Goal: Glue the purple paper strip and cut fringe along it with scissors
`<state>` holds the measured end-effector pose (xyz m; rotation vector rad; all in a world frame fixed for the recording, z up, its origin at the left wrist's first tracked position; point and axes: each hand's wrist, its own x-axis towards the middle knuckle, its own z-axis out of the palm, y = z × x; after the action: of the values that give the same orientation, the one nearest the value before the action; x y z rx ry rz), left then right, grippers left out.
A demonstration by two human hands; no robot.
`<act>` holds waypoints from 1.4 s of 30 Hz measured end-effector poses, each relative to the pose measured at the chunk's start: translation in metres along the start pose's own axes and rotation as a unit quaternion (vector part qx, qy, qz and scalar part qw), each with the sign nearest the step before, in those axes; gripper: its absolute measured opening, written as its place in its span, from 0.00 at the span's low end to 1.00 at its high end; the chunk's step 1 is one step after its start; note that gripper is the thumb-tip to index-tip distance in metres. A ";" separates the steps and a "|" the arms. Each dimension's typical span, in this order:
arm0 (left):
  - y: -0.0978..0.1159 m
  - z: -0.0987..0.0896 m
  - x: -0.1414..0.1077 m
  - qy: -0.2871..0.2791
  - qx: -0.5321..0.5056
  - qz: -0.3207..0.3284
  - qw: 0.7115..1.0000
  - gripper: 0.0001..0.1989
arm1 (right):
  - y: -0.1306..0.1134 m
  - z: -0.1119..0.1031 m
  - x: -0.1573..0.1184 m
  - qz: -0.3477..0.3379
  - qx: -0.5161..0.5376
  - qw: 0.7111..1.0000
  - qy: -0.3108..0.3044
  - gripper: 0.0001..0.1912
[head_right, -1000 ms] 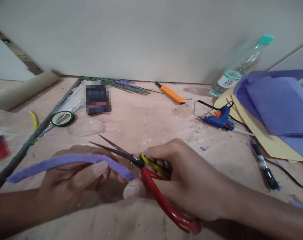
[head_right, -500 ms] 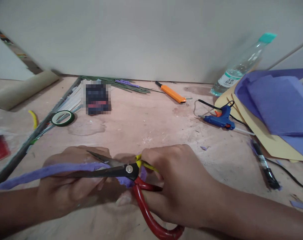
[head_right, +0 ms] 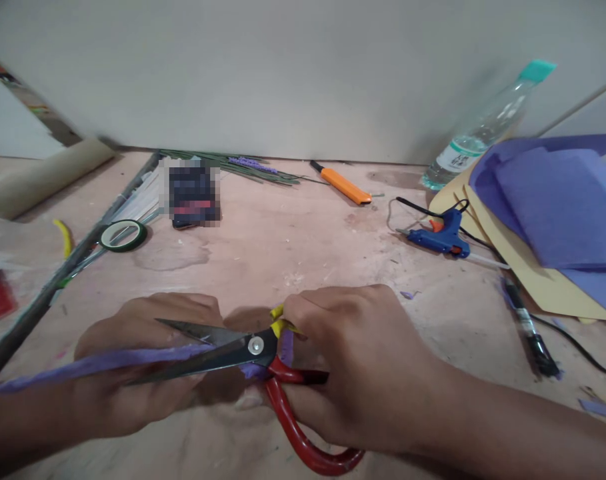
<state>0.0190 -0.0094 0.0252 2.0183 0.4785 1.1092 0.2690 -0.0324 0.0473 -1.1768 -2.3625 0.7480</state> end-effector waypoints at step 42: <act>-0.003 -0.002 -0.005 -0.045 0.056 -0.026 0.997 0.22 | -0.001 -0.004 0.000 -0.048 -0.086 0.993 0.066 0.18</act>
<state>0.0144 -0.0097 0.0213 2.1303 0.5542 0.9740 0.2702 -0.0318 0.0512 -1.1339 -2.3915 0.4281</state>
